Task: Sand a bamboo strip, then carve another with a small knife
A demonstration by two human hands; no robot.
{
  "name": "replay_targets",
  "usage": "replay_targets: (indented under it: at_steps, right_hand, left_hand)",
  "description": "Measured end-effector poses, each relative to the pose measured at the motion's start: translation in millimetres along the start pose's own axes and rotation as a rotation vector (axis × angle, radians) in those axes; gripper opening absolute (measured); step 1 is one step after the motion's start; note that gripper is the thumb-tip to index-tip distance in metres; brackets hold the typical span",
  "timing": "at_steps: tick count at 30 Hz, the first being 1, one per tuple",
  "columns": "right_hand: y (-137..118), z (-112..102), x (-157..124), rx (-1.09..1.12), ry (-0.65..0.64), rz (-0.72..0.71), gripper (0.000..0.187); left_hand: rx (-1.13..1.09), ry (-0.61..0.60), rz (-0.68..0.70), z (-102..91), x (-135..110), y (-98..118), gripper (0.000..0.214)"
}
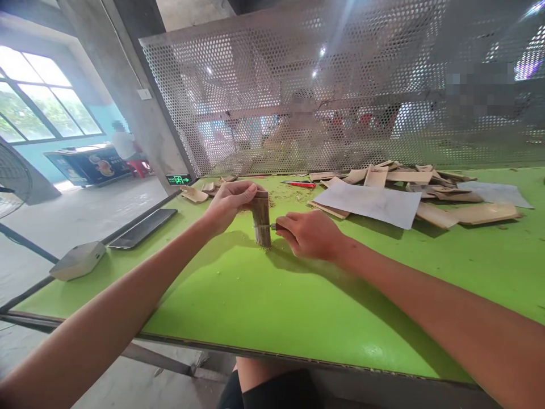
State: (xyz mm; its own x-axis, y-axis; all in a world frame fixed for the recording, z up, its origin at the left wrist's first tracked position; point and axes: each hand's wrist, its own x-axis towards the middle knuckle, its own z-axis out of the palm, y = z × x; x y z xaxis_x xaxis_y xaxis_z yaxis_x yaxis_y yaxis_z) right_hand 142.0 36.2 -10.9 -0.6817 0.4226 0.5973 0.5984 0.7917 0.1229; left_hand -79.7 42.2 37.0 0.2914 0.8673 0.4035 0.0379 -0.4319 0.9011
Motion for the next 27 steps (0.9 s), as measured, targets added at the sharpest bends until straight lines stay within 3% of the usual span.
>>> replay_targets:
  at_steps: [3,6,11,14,18,22,27]
  right_hand:
    - [-0.8,1.4,-0.8,-0.001,0.008,0.033,0.031]
    - [-0.5,3.6,-2.2,0.007,-0.069,-0.018,0.028]
    - [3.7,4.9,-1.7,0.017,0.036,0.009,0.030]
    - [5.4,3.3,-0.5,0.039,0.001,-0.005,0.027]
    - [5.9,0.6,-0.2,0.028,0.052,0.033,0.029]
    - [6.8,1.5,-1.7,0.060,-0.031,-0.027,0.028]
    - [6.7,2.4,-2.0,0.074,-0.018,0.009,0.030]
  left_hand:
    - [-0.010,-0.002,-0.001,0.0,0.4,-0.5,0.040]
    - [-0.002,0.016,0.002,-0.3,1.2,-1.8,0.041]
    - [0.028,0.034,-0.007,-0.8,1.4,-1.8,0.042]
    - [0.032,0.054,-0.014,-0.5,0.4,-0.4,0.042]
    - [0.016,0.036,-0.014,1.1,-1.4,1.8,0.042]
    - [0.022,0.042,-0.020,1.7,-2.2,3.2,0.042]
    - [0.043,0.037,-0.021,0.7,-1.7,2.9,0.041]
